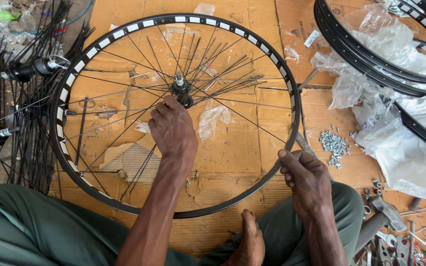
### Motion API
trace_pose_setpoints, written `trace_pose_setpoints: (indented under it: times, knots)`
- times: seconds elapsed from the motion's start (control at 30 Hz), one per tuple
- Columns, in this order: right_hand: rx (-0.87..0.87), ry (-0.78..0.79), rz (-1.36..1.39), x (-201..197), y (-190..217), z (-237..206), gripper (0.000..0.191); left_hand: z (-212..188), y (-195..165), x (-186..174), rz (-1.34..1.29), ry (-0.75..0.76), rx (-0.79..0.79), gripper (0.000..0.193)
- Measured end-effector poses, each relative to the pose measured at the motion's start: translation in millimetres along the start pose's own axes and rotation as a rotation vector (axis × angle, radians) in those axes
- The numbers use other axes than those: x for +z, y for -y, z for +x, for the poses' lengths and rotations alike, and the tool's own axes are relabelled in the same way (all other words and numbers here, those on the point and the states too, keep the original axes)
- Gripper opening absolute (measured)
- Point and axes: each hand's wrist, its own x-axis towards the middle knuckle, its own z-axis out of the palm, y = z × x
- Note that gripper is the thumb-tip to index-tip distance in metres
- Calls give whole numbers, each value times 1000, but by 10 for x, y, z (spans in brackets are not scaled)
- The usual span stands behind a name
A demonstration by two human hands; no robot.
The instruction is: The person assembles a bicycle wheel by inserting spokes into the hub and rim, then tightening the nipples with a spoke wrench. The person works methodically around the wheel, ensuring each spoke is properly seated and tensioned.
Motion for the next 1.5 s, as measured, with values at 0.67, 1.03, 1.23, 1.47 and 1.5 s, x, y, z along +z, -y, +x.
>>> trace_pose_setpoints:
  times: [0.67, 1.03, 1.23, 1.47, 1.5]
  knots:
    - [50, 5, -77, 42, 115, 20, 25, -405, -323, -356, 132, 143, 254, 36]
    - [61, 26, -63, -73, -110, 89, 27, -527, -619, 43, -1770, 264, -931, 51]
    - [81, 18, -74, -48, -113, 69, 28, -249, -426, 469, -1986, 311, -697, 49]
    - [83, 34, -60, -81, -111, 88, 28, -184, -240, 631, -2318, 526, -977, 20]
    - [91, 32, -58, -81, -116, 89, 28, -208, -215, 639, -2338, 539, -860, 23]
